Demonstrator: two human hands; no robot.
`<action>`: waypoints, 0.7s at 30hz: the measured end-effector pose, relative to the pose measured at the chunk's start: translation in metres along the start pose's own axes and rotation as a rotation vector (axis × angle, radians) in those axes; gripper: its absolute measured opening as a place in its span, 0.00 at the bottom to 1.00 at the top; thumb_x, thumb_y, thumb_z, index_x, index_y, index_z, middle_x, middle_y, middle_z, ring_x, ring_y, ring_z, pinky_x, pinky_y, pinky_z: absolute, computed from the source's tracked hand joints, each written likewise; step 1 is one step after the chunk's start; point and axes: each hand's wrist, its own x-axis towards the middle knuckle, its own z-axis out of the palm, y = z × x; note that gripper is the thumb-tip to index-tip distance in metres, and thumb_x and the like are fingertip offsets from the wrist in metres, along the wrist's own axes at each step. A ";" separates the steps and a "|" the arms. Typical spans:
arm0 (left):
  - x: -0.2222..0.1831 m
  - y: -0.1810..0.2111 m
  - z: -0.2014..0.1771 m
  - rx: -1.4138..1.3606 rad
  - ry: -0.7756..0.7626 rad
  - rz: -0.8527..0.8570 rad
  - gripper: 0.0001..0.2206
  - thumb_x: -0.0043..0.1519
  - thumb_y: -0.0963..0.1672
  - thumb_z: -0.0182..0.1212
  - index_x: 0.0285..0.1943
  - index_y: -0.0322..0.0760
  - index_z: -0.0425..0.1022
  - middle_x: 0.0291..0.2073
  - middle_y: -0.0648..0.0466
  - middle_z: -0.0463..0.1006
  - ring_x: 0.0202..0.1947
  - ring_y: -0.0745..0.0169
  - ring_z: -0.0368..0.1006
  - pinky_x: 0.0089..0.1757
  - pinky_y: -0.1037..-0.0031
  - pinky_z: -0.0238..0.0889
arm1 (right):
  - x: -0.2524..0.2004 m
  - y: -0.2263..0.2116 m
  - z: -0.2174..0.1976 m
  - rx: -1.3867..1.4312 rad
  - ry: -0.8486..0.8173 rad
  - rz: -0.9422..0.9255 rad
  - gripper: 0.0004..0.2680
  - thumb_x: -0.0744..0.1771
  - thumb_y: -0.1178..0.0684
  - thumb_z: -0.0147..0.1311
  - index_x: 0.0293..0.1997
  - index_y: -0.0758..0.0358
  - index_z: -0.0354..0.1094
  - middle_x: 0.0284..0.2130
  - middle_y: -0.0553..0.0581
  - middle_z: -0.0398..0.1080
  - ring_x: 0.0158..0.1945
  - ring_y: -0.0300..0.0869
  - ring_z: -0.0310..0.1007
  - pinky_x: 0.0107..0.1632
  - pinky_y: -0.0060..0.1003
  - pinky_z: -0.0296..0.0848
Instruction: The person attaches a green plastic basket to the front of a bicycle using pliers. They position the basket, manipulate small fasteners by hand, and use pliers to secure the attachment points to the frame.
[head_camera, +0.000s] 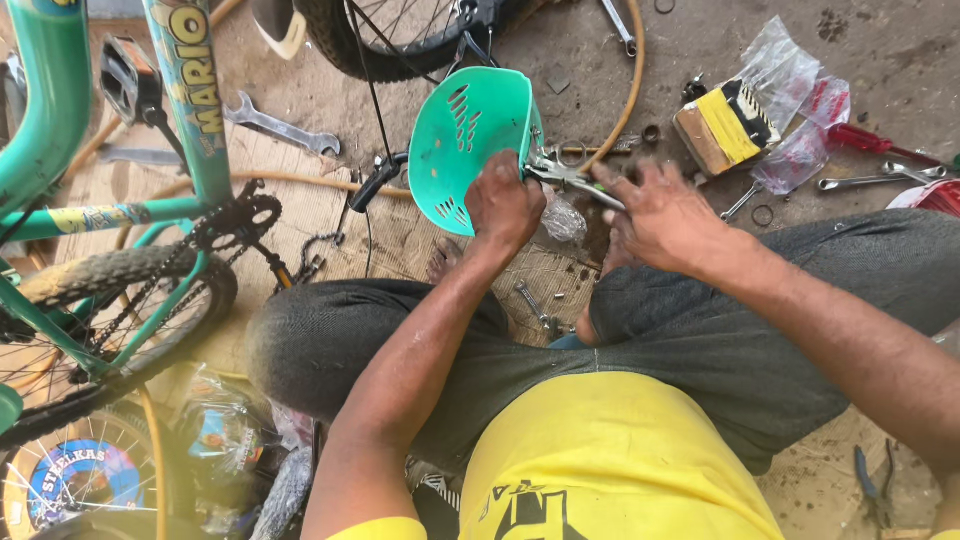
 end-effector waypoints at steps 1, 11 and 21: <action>-0.001 0.000 -0.001 0.006 -0.009 -0.013 0.10 0.51 0.42 0.60 0.38 0.32 0.74 0.37 0.40 0.78 0.37 0.34 0.76 0.40 0.49 0.67 | -0.002 -0.001 0.003 -0.058 0.068 -0.020 0.26 0.67 0.45 0.54 0.75 0.46 0.52 0.62 0.75 0.56 0.62 0.65 0.57 0.57 0.66 0.62; 0.002 0.003 0.000 -0.018 -0.056 -0.041 0.07 0.53 0.41 0.60 0.38 0.32 0.73 0.34 0.41 0.78 0.36 0.37 0.76 0.40 0.49 0.68 | -0.004 0.020 0.006 -0.685 0.469 -0.339 0.23 0.68 0.46 0.57 0.75 0.47 0.60 0.52 0.62 0.63 0.54 0.49 0.60 0.53 0.52 0.64; -0.001 0.002 -0.002 -0.076 0.068 0.116 0.07 0.52 0.40 0.60 0.37 0.31 0.71 0.33 0.39 0.76 0.33 0.34 0.75 0.36 0.49 0.67 | 0.003 0.005 -0.014 0.151 0.097 0.015 0.26 0.62 0.37 0.62 0.67 0.45 0.65 0.43 0.66 0.69 0.43 0.54 0.68 0.47 0.53 0.69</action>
